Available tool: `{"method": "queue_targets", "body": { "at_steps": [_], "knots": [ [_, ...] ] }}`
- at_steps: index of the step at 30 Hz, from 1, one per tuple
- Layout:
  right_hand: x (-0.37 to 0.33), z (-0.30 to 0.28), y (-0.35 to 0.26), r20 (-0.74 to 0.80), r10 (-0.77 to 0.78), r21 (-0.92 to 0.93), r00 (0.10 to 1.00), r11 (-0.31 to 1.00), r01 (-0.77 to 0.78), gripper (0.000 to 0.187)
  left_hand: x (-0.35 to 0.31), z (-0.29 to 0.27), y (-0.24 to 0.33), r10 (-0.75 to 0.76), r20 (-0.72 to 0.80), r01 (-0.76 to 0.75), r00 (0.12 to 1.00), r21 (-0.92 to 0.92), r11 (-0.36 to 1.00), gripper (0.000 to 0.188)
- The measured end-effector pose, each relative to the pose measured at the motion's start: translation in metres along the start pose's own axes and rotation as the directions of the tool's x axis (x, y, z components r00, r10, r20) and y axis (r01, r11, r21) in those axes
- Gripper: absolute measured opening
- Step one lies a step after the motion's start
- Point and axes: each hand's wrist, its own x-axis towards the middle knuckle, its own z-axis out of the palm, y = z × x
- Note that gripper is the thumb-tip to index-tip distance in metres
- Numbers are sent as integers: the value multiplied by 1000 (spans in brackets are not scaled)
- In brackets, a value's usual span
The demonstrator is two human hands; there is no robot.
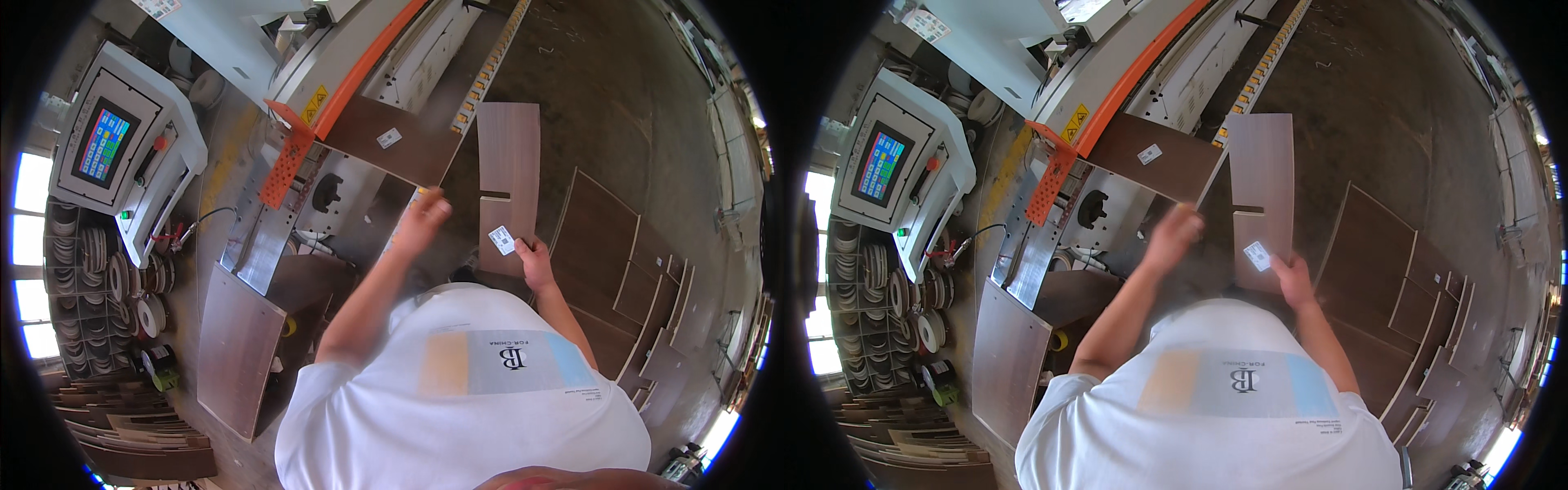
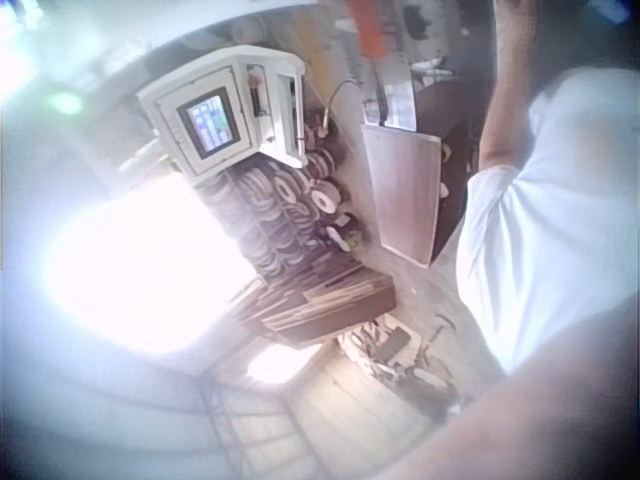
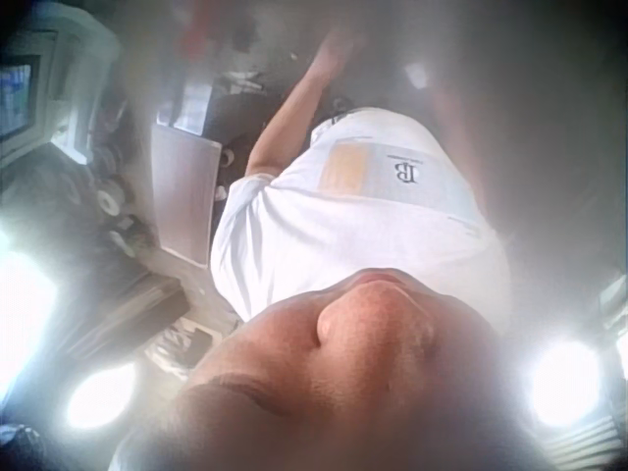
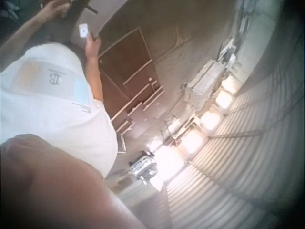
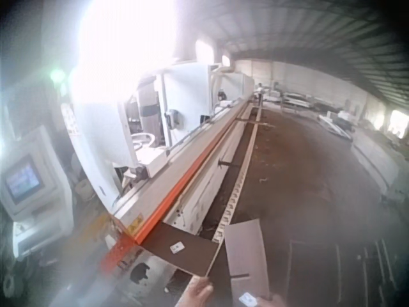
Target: The person picks up wood panels one at a time and feeds them into an edge-banding machine, using a compressed air nozzle to clean the panels and machine surface between items.
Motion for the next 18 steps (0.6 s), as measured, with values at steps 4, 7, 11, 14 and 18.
{"method": "queue_targets", "body": {
  "at_steps": [4, 7, 11, 14, 18],
  "knots": [
    [0, 30, 13, 84, -87, -21, 993, 996, 89, 34, -37, 50, 15, 84, 301, 32, 950, -360, 932, 35],
    [11, 36, 7, 115, -278, -505, 954, 810, 297, 42, -46, 42, 1, 112, 52, -103, 992, -162, 981, 21],
    [24, 38, -41, -32, -503, -679, 864, 645, 351, 55, -66, 8, -2, 123, -142, -104, 982, 136, 985, 19],
    [27, 41, -94, 44, -770, -775, 637, 376, 508, 54, -78, -18, -30, 188, -173, -137, 967, 271, 953, 22],
    [22, 76, -145, 187, -814, -758, 550, 237, 608, 52, -98, -28, -30, 117, -149, -48, 982, 403, 914, 26]
  ]
}}
